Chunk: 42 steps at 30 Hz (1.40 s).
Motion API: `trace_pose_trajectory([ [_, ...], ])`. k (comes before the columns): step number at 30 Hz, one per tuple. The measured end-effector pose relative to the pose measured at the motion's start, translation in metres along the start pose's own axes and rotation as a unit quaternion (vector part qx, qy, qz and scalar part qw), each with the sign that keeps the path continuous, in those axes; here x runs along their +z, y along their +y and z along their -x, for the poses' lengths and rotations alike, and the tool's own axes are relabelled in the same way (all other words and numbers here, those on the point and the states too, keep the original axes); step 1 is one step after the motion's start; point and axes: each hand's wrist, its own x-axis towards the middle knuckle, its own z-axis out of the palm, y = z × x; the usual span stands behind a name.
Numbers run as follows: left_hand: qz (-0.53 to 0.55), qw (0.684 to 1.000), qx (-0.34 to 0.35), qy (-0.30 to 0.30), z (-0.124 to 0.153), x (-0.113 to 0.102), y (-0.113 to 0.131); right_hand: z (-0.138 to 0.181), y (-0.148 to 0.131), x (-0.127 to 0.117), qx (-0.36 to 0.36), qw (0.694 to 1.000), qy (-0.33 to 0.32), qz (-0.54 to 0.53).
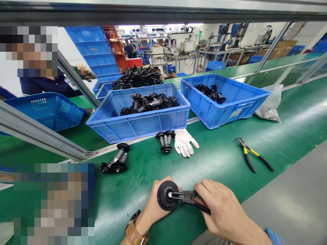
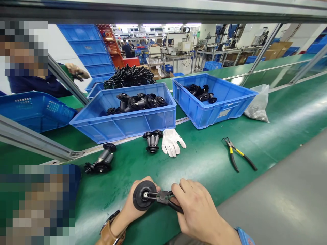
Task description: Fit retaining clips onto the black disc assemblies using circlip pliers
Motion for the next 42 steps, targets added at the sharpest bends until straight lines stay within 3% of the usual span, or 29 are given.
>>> trace_pose_trajectory([
  [4,-0.001,1.000,-0.018,0.009,0.000,0.001,0.002,0.001,0.000,-0.002,-0.002,1.000,-0.006,0.001],
  [15,-0.079,0.996,0.033,0.014,0.000,0.003,0.002,0.001,0.000,-0.003,-0.013,0.999,-0.012,0.034],
  [23,-0.092,0.995,0.046,0.009,0.000,0.005,-0.009,0.000,0.001,-0.001,-0.022,0.999,-0.005,0.049],
  [42,-0.105,0.992,0.064,0.016,0.000,0.006,-0.010,0.005,-0.004,0.004,0.005,0.998,0.003,0.068],
])
